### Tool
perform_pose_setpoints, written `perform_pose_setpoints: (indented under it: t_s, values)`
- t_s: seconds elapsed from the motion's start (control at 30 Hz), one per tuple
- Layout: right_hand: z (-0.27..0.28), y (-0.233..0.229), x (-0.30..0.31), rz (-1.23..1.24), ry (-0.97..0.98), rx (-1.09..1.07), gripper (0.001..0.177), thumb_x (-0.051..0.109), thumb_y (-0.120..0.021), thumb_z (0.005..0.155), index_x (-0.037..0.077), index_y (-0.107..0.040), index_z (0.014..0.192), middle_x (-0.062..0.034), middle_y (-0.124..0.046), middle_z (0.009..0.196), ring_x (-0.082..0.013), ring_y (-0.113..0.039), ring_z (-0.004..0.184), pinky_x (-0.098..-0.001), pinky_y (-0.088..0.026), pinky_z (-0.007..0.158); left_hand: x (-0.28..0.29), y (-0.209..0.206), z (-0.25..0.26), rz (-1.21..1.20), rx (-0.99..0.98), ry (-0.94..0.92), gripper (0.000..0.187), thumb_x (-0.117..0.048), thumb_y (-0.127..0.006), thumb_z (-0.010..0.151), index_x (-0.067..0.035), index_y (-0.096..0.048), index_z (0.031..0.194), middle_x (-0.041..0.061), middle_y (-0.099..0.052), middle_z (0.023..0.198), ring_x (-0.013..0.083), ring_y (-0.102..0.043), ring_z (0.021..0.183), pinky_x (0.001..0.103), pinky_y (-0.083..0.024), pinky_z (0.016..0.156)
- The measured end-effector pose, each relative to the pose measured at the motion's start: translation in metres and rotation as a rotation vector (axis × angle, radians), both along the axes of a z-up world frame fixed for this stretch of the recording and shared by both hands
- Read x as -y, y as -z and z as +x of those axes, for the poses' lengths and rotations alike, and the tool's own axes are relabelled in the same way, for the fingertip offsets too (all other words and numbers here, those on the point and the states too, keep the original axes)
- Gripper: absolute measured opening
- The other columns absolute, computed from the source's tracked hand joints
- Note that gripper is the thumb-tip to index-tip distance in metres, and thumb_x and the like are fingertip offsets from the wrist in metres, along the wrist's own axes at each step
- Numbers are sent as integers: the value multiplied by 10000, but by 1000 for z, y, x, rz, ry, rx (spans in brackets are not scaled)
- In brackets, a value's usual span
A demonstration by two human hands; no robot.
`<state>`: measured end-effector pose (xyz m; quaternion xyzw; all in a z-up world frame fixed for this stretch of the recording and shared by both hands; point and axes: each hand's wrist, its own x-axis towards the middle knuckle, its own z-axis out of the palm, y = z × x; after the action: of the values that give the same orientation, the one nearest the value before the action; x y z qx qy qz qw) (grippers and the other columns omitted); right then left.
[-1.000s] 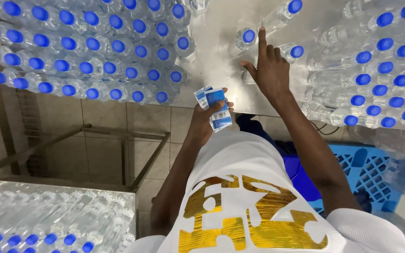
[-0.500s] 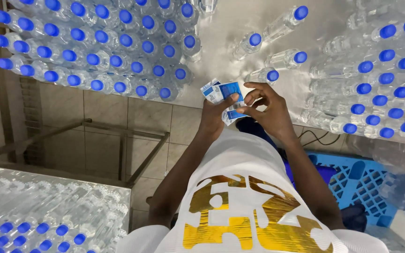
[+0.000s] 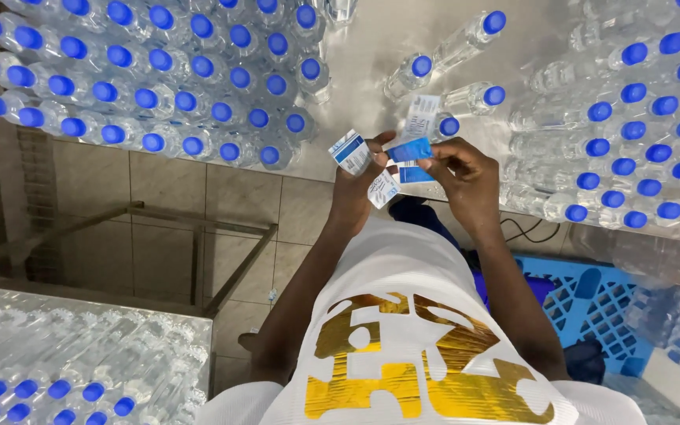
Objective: Manually applying adhesive labels to plastic water bottles and organizing them into a storage crate.
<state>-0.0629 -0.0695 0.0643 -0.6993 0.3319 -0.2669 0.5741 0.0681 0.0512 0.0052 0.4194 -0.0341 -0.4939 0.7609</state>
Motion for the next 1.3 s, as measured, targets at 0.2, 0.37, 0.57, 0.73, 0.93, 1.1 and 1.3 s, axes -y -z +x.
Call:
perform_pose_setpoints:
  t_s: [0.2, 0.37, 0.57, 0.73, 0.93, 1.1, 1.3]
  values:
    - [-10, 20, 7, 57, -3, -44, 73, 27, -830, 1053, -5, -793, 1106, -77, -609, 836, -108, -547, 841, -322, -529, 771, -6, 68, 2, 7, -173, 65, 257, -325, -788, 1072, -154, -636, 1189, 122, -677, 1453, 306, -690, 1302, 492, -553, 1116]
    - [-12, 41, -15, 36, -94, -141, 148, 1, -838, 1001, 4, -809, 1146, -145, -685, 867, -213, -682, 870, -418, -613, 825, -40, 82, -8, 80, -115, 150, 330, -336, -824, 1028, -163, -648, 1248, 111, -727, 1362, 293, -737, 1227, 519, -591, 1079]
    - [-35, 97, -21, 187, -130, -277, 148, 72, -840, 1002, 3, -786, 1122, -172, -718, 892, -241, -712, 900, -435, -627, 833, -48, 86, 8, 309, -80, 85, 253, -319, -780, 1056, -131, -700, 1205, 38, -745, 1092, 169, -738, 1005, 385, -609, 974]
    - [-52, 120, -9, 51, -188, -401, 178, 19, -826, 998, -69, -749, 1132, -261, -715, 966, -404, -752, 962, -553, -636, 862, -14, 151, 29, 492, 317, 176, 278, -303, -635, 1096, -86, -796, 1163, 37, -621, 680, 136, -640, 706, 332, -542, 791]
    - [-65, 115, -14, -22, -157, -454, 141, 53, -794, 1042, -25, -753, 1152, -232, -717, 989, -397, -750, 992, -523, -640, 860, 85, 236, 34, 712, 1327, 332, 268, -273, -759, 1016, -79, -671, 1178, 113, -685, 988, 329, -759, 928, 440, -625, 836]
    - [-85, 103, -18, -36, -107, -492, 136, 60, -786, 1045, -36, -742, 1131, -235, -721, 980, -395, -755, 983, -520, -646, 855, 113, 271, 34, 796, 1731, 397, 480, -258, -907, 866, -62, -682, 1243, 89, -643, 1041, 307, -716, 955, 439, -615, 821]
    - [-111, 112, -14, -20, -88, -496, 160, 95, -771, 1069, -44, -737, 1142, -250, -723, 985, -420, -760, 990, -531, -652, 851, 109, 311, 39, 692, 1897, 394, 377, -177, -898, 875, -100, -725, 1201, 67, -625, 1009, 258, -669, 911, 386, -555, 788]
